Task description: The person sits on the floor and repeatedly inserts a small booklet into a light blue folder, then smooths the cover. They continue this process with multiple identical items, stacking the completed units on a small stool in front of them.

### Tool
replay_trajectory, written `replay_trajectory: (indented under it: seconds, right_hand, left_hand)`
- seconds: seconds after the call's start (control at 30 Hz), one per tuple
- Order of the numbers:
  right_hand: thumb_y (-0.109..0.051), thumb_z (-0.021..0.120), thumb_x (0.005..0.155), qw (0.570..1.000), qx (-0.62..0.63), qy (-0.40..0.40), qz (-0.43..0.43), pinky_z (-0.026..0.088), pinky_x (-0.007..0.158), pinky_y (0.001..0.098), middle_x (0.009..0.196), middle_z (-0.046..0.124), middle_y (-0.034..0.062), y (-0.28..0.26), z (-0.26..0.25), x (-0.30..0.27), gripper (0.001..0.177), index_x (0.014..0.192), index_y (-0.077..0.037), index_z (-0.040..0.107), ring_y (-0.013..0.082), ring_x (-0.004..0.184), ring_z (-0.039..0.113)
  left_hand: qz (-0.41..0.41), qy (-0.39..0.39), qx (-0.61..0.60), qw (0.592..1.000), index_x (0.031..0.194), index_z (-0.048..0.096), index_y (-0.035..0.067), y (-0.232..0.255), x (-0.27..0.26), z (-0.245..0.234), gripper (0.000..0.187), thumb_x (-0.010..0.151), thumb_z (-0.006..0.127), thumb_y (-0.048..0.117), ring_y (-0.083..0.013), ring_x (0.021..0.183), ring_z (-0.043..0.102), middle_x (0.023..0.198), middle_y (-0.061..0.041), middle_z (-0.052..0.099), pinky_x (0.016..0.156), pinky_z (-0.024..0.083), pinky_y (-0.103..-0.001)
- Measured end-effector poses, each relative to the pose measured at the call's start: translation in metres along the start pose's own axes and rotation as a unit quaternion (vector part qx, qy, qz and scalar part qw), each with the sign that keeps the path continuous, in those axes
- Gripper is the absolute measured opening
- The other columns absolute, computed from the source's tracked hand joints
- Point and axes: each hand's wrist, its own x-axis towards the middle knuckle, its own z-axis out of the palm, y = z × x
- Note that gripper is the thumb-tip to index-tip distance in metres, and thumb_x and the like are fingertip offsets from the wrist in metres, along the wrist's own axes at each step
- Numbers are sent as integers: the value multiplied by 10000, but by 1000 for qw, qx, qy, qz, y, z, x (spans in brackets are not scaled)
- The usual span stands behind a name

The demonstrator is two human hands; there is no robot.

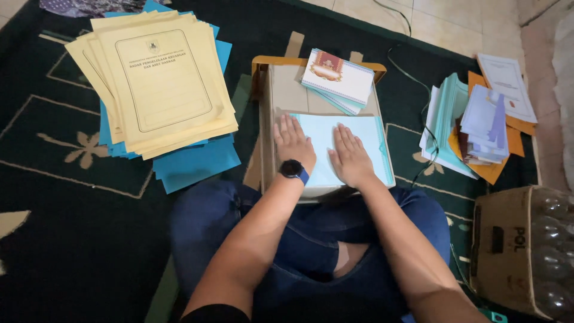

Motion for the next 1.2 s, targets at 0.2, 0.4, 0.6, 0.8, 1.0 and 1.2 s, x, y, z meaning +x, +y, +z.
replay_trajectory:
  seconds: [0.2, 0.4, 0.6, 0.8, 1.0, 1.2]
  right_hand:
    - [-630, 329, 992, 993, -35, -95, 60, 479, 995, 580, 1389, 652, 170, 44, 14, 61, 613, 1387, -223, 562, 399, 1279, 625]
    - [-424, 635, 944, 991, 10, 135, 16, 568, 896, 472, 1265, 704, 107, 80, -26, 168, 467, 1372, -245, 684, 353, 1152, 682]
    - [-677, 744, 849, 993, 30, 91, 76, 589, 856, 500, 1115, 777, 44, 103, -21, 190, 522, 1162, -260, 762, 349, 1070, 720]
    - [-523, 658, 966, 992, -55, 116, 20, 606, 798, 489, 976, 795, 79, 89, -32, 177, 363, 1103, -208, 775, 368, 927, 758]
    - [-461, 460, 1031, 962, -225, 140, -65, 596, 714, 435, 856, 780, 101, 85, -11, 183, 407, 983, -166, 735, 332, 801, 775]
    - [-449, 425, 1027, 969, -217, 95, -70, 591, 737, 462, 852, 784, 120, 89, -17, 187, 433, 975, -153, 737, 367, 833, 775]
  left_hand:
    - [28, 288, -111, 951, 1496, 402, -92, 25, -13, 41, 723, 893, 633, 233, -407, 1555, 212, 1635, -288, 297, 1296, 117, -573]
    - [23, 191, -110, 975, 1545, 276, -69, 28, -18, 27, 701, 980, 548, 243, -409, 1579, 106, 1671, -279, 181, 1292, 39, -576]
    - [25, 170, -121, 978, 1545, 276, -80, 30, -14, 27, 706, 980, 556, 237, -419, 1578, 108, 1671, -292, 175, 1289, 38, -593]
    - [23, 208, -82, 975, 1522, 302, -101, 33, -10, 33, 711, 968, 594, 235, -441, 1561, 165, 1647, -315, 213, 1279, 83, -617]
    - [21, 227, -65, 971, 1507, 335, -100, 31, -9, 34, 718, 951, 640, 237, -439, 1551, 201, 1625, -319, 256, 1275, 118, -624]
    - [32, 193, -23, 980, 1492, 366, -85, 28, -12, 24, 646, 1002, 569, 282, -440, 1537, 226, 1603, -319, 288, 1249, 160, -633]
